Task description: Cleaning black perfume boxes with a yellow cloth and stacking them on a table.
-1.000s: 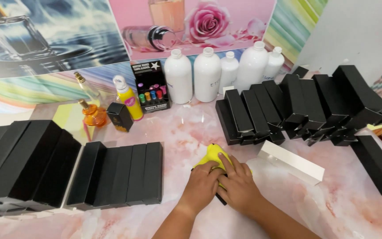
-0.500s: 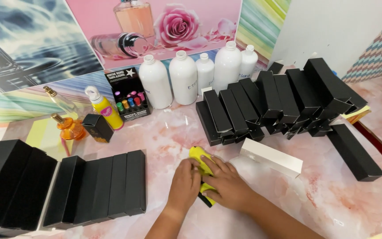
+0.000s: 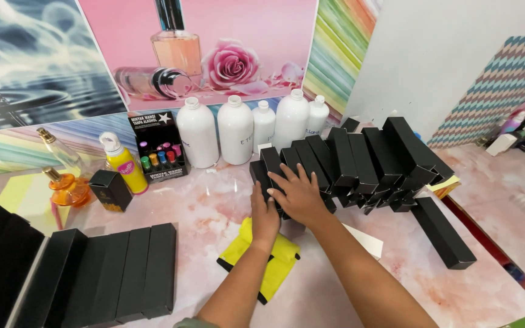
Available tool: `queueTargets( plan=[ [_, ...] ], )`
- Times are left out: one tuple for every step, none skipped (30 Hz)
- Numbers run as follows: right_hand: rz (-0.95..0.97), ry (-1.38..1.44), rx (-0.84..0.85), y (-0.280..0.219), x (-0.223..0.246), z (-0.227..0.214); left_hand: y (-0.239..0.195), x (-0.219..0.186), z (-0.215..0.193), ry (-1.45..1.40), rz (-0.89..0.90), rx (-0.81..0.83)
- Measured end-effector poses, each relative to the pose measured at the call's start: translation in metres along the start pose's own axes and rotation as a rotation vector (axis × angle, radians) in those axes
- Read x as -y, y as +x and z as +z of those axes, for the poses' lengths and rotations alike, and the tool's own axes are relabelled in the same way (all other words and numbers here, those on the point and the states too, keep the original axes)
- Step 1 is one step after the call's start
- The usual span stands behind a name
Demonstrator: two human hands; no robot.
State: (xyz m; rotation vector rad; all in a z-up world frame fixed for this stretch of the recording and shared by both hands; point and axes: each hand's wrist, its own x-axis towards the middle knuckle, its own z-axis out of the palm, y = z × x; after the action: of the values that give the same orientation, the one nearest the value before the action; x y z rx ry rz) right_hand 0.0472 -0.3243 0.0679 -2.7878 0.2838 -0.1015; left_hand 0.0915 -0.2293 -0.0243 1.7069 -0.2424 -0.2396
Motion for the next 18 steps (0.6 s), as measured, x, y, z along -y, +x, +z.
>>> queueTargets(
  plan=[
    [-0.003,-0.004,0.006,-0.001,-0.005,0.008,0.003,0.004,0.003,-0.004,-0.005,-0.004],
    [-0.011,-0.048,-0.050,-0.002,-0.011,0.017,0.006,0.009,0.006,0.034,-0.009,0.027],
    [-0.018,-0.085,-0.111,-0.002,-0.015,0.025,0.011,0.012,0.007,0.080,-0.010,0.061],
    [-0.019,-0.082,-0.111,-0.006,-0.016,0.026,0.005,0.006,0.006,0.083,-0.011,0.059],
    [-0.028,-0.095,-0.104,-0.011,-0.017,0.027,-0.002,0.002,0.005,0.177,-0.034,0.089],
    [-0.037,-0.109,-0.097,-0.017,-0.018,0.029,-0.009,-0.003,0.005,0.271,-0.057,0.119],
    [-0.035,-0.105,-0.095,-0.026,-0.016,0.029,-0.018,-0.007,0.000,0.275,-0.060,0.121],
    [-0.031,-0.138,-0.079,-0.035,-0.014,0.028,-0.026,-0.011,-0.004,0.265,-0.102,0.179],
    [-0.034,-0.175,-0.066,-0.042,-0.011,0.026,-0.033,-0.017,-0.009,0.252,-0.140,0.232],
    [-0.038,-0.173,-0.068,-0.051,-0.009,0.025,-0.037,-0.019,-0.011,0.253,-0.140,0.228],
    [-0.018,-0.137,-0.055,-0.061,-0.007,0.025,-0.044,-0.020,-0.013,0.387,-0.139,0.300],
    [0.003,-0.100,-0.043,-0.072,-0.005,0.025,-0.050,-0.020,-0.015,0.522,-0.137,0.373],
    [-0.001,-0.098,-0.038,-0.080,-0.006,0.026,-0.061,-0.026,-0.021,0.522,-0.143,0.370],
    [0.005,-0.128,-0.034,-0.088,-0.007,0.027,-0.072,-0.032,-0.027,0.572,-0.169,0.411],
    [0.012,-0.157,-0.032,-0.096,-0.009,0.027,-0.082,-0.038,-0.032,0.625,-0.192,0.453],
    [0.009,-0.154,-0.030,-0.099,-0.016,0.031,-0.090,-0.047,-0.038,0.627,-0.196,0.450],
    [0.014,-0.228,-0.083,-0.103,-0.024,0.035,-0.099,-0.056,-0.043,0.628,-0.199,0.485],
    [0.018,-0.302,-0.136,-0.108,-0.031,0.038,-0.108,-0.064,-0.048,0.630,-0.203,0.520]
  ],
)
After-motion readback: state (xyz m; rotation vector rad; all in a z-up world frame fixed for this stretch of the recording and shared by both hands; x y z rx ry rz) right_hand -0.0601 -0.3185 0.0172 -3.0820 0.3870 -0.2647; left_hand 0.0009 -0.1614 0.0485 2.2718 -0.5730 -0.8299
